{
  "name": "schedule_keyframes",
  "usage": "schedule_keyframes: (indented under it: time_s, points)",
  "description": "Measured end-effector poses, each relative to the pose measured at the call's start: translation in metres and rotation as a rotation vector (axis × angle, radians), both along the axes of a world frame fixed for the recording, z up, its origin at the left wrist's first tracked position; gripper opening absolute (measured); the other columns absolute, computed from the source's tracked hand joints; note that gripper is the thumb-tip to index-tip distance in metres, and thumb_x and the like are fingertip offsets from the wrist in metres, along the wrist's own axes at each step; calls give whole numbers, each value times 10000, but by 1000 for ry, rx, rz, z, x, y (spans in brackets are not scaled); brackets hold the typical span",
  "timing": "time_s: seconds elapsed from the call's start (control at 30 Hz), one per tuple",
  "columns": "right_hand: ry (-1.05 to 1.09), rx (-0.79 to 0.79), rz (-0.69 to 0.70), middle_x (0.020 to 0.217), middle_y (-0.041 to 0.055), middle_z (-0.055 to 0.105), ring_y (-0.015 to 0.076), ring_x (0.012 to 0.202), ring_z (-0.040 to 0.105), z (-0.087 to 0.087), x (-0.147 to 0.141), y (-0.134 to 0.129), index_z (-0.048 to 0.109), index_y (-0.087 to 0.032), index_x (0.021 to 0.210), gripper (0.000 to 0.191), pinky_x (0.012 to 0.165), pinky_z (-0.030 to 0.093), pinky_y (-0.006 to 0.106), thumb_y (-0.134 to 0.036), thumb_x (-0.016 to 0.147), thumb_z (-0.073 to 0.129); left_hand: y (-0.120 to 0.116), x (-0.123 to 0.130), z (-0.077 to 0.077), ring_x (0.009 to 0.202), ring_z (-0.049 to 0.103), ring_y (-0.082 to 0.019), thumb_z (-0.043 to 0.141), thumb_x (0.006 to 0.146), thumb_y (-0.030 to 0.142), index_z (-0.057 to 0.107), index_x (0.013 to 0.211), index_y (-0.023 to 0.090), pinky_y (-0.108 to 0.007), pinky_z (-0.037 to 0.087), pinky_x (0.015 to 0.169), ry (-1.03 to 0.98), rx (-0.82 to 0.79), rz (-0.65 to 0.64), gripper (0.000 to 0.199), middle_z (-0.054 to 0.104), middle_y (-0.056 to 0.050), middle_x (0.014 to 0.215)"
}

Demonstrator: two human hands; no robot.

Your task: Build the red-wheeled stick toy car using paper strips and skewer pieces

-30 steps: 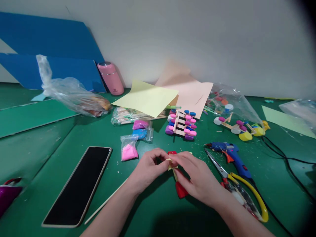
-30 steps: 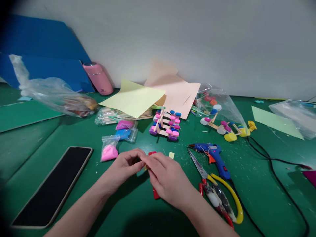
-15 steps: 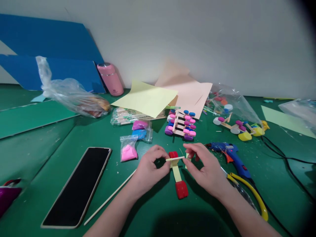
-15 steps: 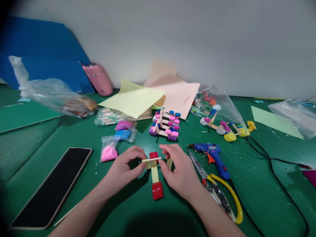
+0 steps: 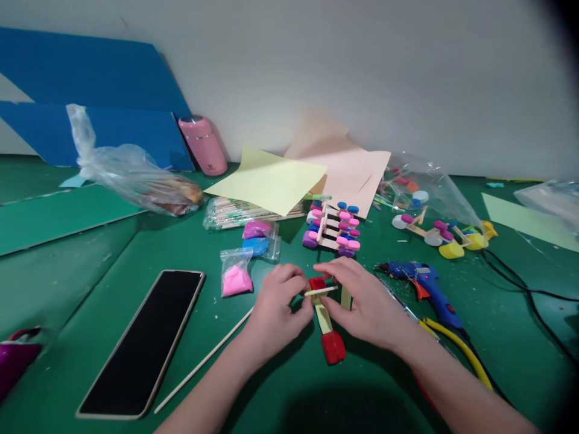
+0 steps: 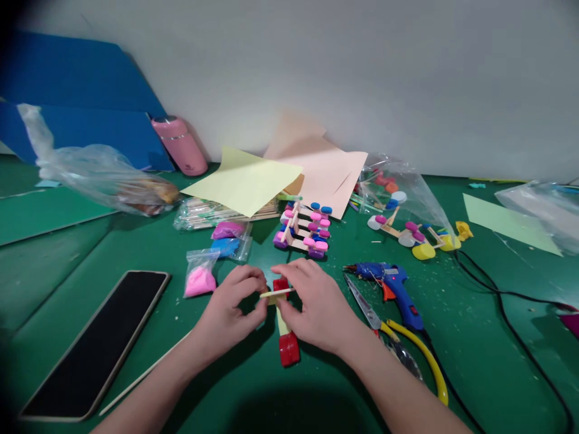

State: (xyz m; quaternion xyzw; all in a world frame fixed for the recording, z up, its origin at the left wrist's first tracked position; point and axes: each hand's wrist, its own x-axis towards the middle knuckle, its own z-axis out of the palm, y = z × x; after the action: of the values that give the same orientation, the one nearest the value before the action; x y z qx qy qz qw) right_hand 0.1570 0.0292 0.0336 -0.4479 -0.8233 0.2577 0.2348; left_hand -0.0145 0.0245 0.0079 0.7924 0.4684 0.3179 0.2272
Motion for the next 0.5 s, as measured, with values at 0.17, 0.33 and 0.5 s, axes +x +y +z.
schedule_keyframes:
  time_s: [0.17,0.33,0.5]
  points:
    - [-5,-3,16,1032,80,540,218,955,493,0,-3,2,482,-205,1145,404,825,427,381,-139,749,527,-2,-4,-5,845,489,-219,464,777,175,582,764,177,-362,379,694,243,235,-6,119,559,-89,925]
    - [92,-50,7,1024,61,545,189,943,508,4,0,9,480,-205,1142,411,825,427,338,-123,744,535,-5,-5,-7,880,490,-258,491,770,162,595,803,164,-374,377,679,395,480,38,108,562,-133,978]
    - [180,-257,73,930,40,593,146,829,565,6,-3,32,477,-195,1132,308,712,468,284,-137,837,408,-8,-4,-10,890,496,-254,503,759,118,591,803,177,-382,374,705,465,618,87,115,572,-140,1001]
